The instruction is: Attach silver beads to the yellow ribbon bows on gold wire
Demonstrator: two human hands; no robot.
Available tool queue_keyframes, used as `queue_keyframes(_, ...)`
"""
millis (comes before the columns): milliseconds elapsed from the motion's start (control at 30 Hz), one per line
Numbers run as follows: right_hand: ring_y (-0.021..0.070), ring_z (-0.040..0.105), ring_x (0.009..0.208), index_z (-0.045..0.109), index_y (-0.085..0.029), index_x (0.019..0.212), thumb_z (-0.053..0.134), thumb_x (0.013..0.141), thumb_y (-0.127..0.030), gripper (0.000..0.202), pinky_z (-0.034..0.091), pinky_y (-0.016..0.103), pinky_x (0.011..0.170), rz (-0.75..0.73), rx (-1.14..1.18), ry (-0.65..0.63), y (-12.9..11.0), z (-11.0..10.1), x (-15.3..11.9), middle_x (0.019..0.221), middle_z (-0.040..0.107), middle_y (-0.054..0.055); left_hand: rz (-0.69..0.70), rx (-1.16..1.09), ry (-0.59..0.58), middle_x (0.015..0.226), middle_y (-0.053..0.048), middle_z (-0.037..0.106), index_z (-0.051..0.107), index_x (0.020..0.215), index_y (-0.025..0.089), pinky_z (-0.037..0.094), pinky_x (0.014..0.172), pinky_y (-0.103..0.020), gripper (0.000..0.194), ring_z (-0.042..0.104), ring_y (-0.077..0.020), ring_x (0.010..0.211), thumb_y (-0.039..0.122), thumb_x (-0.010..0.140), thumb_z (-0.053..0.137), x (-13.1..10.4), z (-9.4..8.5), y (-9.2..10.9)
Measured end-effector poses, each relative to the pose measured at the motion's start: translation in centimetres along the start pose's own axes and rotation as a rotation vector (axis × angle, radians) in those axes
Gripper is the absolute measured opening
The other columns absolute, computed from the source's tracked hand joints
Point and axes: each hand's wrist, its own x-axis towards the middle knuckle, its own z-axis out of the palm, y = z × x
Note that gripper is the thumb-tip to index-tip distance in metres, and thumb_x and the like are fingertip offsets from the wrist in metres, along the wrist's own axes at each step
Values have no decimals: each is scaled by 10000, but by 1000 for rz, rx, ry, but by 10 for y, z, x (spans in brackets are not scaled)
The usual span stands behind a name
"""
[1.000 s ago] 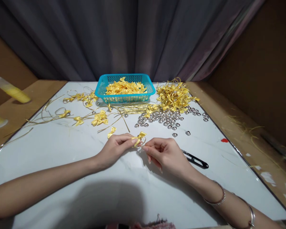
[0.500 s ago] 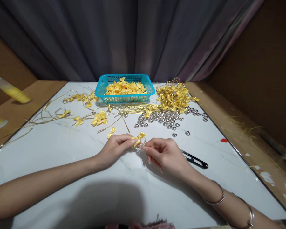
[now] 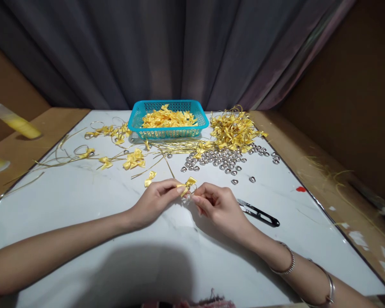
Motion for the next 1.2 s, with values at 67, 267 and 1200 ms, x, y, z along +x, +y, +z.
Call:
queue_keyframes(67, 79, 385, 443, 485, -172, 636, 495, 828, -195, 193, 289, 217, 456, -22, -3, 6, 2, 2, -1, 475, 475, -44, 12, 22, 2, 764, -42, 604, 626, 763, 138, 407, 695, -264, 222, 522, -160, 764, 298, 850, 500, 0, 0, 1)
queue_keyframes(267, 86, 384, 438, 434, -193, 666, 469, 831, -204, 169, 293, 219, 461, -52, -31, 36, 6, 5, -1, 478, 459, -53, 15, 41, -2, 711, -28, 550, 593, 712, 146, 376, 644, -262, 240, 477, -154, 717, 320, 845, 492, 0, 1, 5)
queue_keyframes(1200, 92, 416, 463, 469, -187, 685, 423, 859, -200, 180, 324, 223, 501, -85, -131, 144, 9, 16, -1, 521, 490, -36, -240, -612, 24, 697, -13, 549, 618, 655, 140, 401, 698, -222, 151, 473, -119, 713, 223, 773, 576, 7, 12, 3)
